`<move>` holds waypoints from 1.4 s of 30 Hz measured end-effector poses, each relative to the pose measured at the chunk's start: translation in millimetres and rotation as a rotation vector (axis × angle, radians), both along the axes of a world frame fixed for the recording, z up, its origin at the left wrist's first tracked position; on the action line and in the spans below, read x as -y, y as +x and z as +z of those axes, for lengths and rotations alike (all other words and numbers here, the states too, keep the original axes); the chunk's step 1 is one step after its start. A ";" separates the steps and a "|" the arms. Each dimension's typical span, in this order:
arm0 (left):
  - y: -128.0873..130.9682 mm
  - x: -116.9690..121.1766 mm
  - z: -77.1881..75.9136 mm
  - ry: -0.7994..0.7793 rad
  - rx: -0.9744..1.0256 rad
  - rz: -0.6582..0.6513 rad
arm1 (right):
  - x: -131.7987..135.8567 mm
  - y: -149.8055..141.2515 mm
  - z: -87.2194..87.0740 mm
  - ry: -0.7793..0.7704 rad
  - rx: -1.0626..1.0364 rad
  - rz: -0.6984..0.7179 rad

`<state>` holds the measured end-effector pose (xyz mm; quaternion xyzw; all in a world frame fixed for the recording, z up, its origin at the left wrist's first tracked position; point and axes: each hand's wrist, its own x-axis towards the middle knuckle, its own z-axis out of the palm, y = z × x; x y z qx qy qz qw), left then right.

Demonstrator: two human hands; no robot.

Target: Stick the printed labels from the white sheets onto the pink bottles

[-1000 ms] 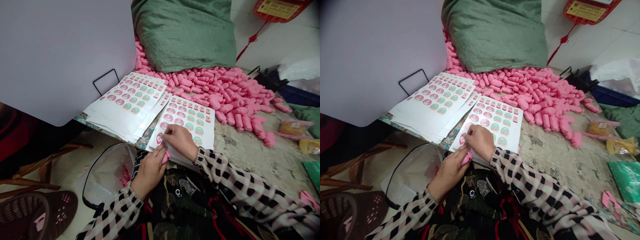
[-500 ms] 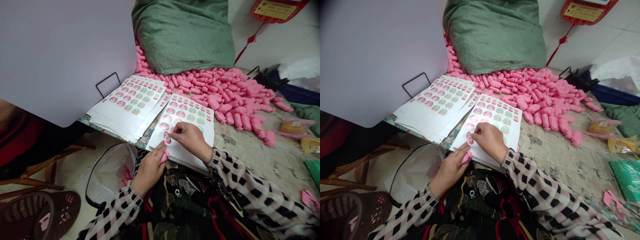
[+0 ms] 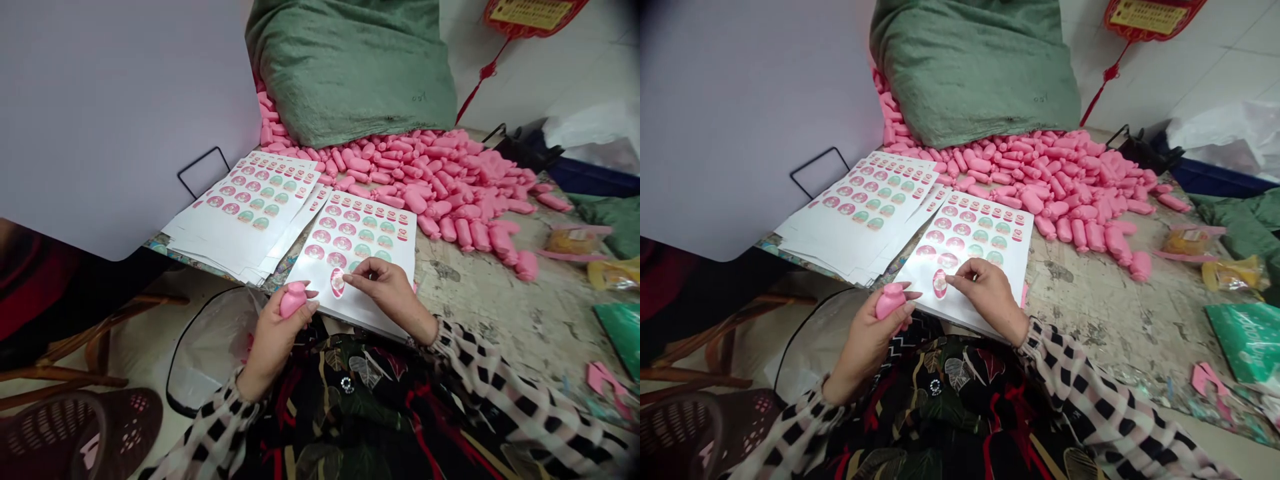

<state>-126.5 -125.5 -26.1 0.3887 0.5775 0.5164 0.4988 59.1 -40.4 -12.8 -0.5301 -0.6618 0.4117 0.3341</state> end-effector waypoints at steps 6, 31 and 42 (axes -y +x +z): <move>22.9 -21.3 8.4 -0.072 0.323 0.019 | 13.7 -3.5 4.4 0.183 0.110 0.045; 32.2 -27.5 15.9 -0.222 0.273 -0.129 | 17.5 0.9 -8.4 0.195 -0.032 0.040; 35.3 -28.4 12.7 -0.165 0.354 -0.030 | 20.5 2.4 -3.1 -0.365 -0.404 -0.046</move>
